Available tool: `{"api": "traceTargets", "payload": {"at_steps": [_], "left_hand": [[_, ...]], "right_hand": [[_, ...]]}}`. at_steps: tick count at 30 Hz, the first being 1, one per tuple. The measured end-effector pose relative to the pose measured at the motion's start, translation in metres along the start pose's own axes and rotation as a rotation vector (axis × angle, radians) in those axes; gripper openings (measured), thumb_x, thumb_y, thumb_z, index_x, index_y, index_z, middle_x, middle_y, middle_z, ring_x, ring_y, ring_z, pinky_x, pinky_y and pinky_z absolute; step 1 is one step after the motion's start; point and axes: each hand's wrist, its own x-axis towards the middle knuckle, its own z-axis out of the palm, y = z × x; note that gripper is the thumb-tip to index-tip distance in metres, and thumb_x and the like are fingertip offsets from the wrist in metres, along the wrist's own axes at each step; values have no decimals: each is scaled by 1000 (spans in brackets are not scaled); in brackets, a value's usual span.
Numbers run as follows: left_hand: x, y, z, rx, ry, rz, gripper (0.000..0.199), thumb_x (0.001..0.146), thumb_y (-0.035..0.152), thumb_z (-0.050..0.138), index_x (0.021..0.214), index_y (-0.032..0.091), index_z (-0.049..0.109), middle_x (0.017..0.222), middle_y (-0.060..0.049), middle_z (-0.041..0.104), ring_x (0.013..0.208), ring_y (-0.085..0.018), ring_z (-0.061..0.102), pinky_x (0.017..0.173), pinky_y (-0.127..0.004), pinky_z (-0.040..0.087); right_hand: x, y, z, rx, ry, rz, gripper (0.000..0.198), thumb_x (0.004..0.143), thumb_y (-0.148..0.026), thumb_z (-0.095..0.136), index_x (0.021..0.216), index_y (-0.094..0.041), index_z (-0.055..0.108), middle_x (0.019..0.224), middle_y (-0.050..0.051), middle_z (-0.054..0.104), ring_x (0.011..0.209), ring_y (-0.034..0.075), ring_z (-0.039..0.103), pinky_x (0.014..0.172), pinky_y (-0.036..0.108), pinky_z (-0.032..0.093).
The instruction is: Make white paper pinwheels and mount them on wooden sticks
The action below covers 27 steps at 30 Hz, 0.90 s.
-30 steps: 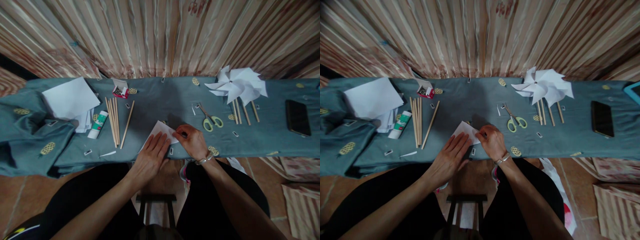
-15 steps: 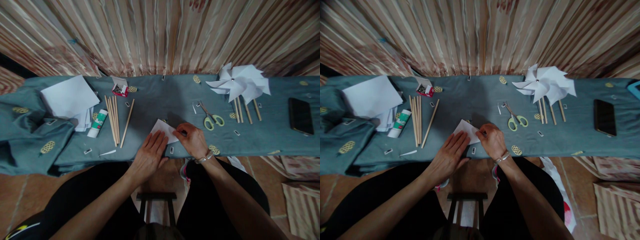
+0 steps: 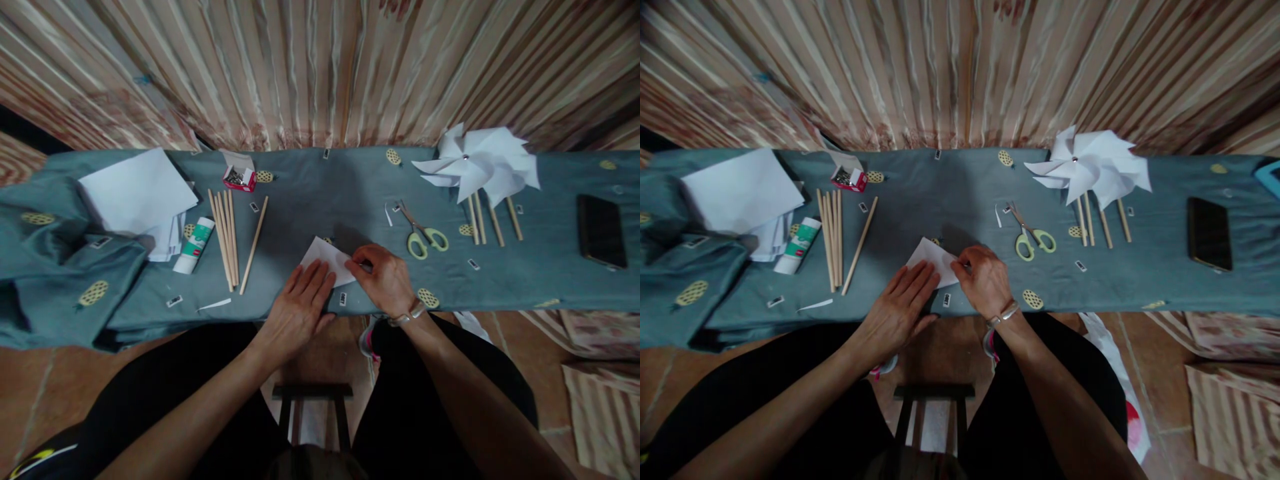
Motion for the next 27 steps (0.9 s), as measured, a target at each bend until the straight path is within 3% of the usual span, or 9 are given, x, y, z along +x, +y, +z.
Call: {"api": "traceTargets", "payload": {"at_steps": [21,25,27], "left_hand": [[0,-1,2,14,-40,-15,63,96,43,50,146,8,37,152,-22,42,145,-34,34,118,-54,29],[-2,0,4,35,-39,-11,70,94,48,53,147,7,34,153,-24,40,146,-35,32,118,-55,27],[-2,0,5,50,-41,-8,73,92,49,55,148,6,33,154,-24,39,146,-35,31,118,-55,26]], "right_hand": [[-2,-1,0,-29,15,-18,17,88,-25,58,72,-21,63,80,6,69,80,22,63,78,35,49],[-7,-3,0,-68,30,-73,16,89,-32,60,89,-18,67,95,10,71,91,26,63,86,39,50],[-11,-5,2,-87,55,-95,32,88,-39,63,106,-14,66,111,15,70,103,30,61,93,43,49]]}}
